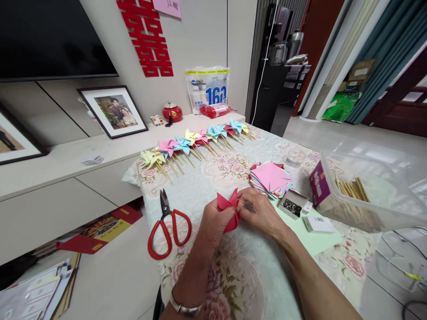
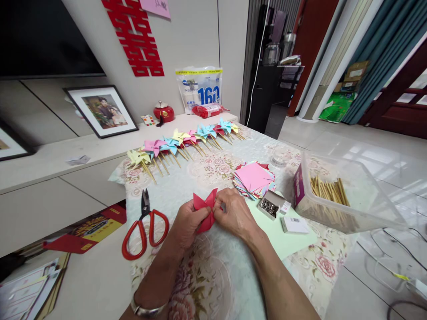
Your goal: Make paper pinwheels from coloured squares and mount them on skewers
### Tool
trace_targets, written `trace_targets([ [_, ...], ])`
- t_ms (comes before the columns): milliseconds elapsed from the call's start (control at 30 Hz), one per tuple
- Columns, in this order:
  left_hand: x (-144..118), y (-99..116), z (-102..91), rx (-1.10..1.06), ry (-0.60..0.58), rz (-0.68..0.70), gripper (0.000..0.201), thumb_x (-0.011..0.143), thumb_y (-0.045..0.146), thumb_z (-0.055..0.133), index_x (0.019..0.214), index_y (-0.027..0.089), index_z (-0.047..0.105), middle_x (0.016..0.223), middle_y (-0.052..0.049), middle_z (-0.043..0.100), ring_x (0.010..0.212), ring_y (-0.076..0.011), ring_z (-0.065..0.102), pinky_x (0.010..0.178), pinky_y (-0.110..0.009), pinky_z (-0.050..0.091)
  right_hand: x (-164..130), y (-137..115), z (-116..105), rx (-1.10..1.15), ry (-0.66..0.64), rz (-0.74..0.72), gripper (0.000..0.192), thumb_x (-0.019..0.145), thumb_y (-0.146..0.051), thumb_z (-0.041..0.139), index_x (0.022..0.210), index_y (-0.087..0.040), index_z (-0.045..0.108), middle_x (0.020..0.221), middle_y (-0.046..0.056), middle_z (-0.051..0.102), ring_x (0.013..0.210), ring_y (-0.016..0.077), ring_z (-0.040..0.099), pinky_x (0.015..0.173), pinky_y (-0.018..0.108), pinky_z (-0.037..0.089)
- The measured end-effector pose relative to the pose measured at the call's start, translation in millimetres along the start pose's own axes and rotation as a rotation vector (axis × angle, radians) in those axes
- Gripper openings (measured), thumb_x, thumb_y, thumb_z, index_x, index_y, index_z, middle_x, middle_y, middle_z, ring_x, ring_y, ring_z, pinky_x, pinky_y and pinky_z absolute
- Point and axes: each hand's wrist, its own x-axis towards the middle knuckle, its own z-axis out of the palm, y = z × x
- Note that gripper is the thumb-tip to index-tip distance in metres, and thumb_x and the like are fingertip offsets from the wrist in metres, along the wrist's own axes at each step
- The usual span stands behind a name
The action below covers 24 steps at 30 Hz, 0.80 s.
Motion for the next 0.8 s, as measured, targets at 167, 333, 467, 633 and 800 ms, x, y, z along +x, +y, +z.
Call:
trace_targets([
  [167, -2, 2, 2.7, 0.002, -0.026, 0.041, 0.023, 0.054, 0.024, 0.074, 0.074, 0.014, 0.070, 0.062, 0.001, 0.065, 0.058, -0.0147, 0.057, 0.056, -0.025, 0.045, 0, 0, 1, -0.002, 0.016, -0.007, 0.018, 0.072, -0.004, 0.055, 0.067, -0.021, 0.056, 0.094, 0.007, 0.069, 0.091, 0.0225, 0.060, 0.083, 0.037, 0.046],
  [333, -2, 2, 3.0, 0.004, 0.004, 0.032, 0.018, 0.055, 0.025, 0.074, 0.067, 0.014, 0.066, 0.059, 0.002, 0.063, 0.054, -0.0119, 0.053, 0.052, -0.023, 0.040, -1, -2, -2, 0.043, 0.026, 0.003, 0.013, 0.075, -0.010, 0.058, 0.068, -0.021, 0.060, 0.098, 0.007, 0.070, 0.094, 0.0237, 0.061, 0.085, 0.039, 0.045],
  [467, -5, 6, 1.2, -0.133, 0.026, 0.009, 0.017, 0.057, 0.025, 0.074, 0.065, 0.015, 0.063, 0.055, 0.003, 0.060, 0.050, -0.0100, 0.049, 0.050, -0.022, 0.037, 0, 2, -8, 0.232, 0.158, 0.120, 0.014, 0.082, -0.031, 0.065, 0.074, -0.020, 0.065, 0.100, 0.008, 0.070, 0.099, 0.0255, 0.063, 0.091, 0.041, 0.045],
  [633, -10, 12, 1.0, -0.253, -0.070, -0.042, 0.020, 0.059, 0.030, 0.077, 0.068, 0.016, 0.065, 0.059, 0.001, 0.063, 0.054, -0.0128, 0.054, 0.056, -0.025, 0.043, 2, 10, -4, 0.635, 0.233, 0.408, 0.039, 0.077, -0.051, 0.071, 0.097, -0.019, 0.066, 0.088, 0.007, 0.073, 0.085, 0.0249, 0.067, 0.081, 0.040, 0.050],
  [800, -9, 10, 4.7, -0.268, -0.100, -0.036, 0.021, 0.058, 0.027, 0.079, 0.073, 0.016, 0.070, 0.065, 0.000, 0.068, 0.058, -0.0131, 0.058, 0.059, -0.024, 0.045, 4, 5, 4, 0.948, 0.118, 0.423, 0.065, 0.065, -0.044, 0.084, 0.119, -0.018, 0.060, 0.085, 0.003, 0.072, 0.078, 0.0211, 0.068, 0.079, 0.037, 0.050],
])
